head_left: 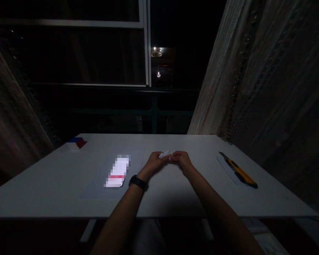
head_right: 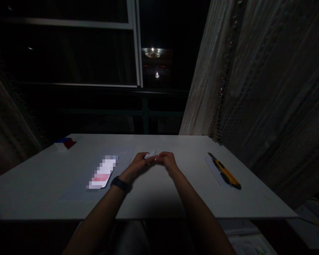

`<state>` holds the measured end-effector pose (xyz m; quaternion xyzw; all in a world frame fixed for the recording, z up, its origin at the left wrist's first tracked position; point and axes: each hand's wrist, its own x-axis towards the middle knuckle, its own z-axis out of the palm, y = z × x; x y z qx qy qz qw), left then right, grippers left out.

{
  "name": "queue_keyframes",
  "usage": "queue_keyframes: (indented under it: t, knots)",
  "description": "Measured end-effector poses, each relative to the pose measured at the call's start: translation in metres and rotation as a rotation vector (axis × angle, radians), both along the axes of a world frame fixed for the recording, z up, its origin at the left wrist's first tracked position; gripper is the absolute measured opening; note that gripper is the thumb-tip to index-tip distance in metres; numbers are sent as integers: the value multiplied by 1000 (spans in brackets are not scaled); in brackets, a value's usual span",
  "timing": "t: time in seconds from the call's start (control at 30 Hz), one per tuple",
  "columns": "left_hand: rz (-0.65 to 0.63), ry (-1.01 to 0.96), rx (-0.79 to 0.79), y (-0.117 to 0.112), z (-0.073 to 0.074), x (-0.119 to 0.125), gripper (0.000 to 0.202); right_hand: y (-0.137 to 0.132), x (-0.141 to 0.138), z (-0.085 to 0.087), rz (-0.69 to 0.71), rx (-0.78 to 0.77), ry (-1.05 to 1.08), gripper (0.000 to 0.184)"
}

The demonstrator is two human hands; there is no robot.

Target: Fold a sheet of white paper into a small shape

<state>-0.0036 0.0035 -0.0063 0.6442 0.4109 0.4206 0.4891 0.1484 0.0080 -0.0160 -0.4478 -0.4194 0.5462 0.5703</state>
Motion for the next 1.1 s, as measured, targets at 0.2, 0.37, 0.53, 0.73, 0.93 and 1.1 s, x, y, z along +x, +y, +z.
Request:
queue_keyframes:
  t: [0.2, 0.37, 0.53, 0.73, 0.93, 1.1]
  knots:
    - [-18, -89, -101, -1, 0, -1, 34, 0, 1, -1, 22, 6, -19, 27]
    - [-1, -77, -134, -2, 1, 1, 34, 0, 0, -2, 5, 21, -35, 29]
    - [35, -97, -153, 1, -2, 0, 28, -2, -2, 0, 18, 33, -35, 28]
    - [-8, -146, -250, 0, 1, -2, 24, -3, -2, -2, -13, 132, -105, 28]
    - [-26, -272, -365, -2, 2, -1, 16, -2, -1, -5, -50, 227, -176, 22]
    - [-4, -359, -411, -3, 5, 0, 10, -3, -1, -4, -123, 322, -321, 15]
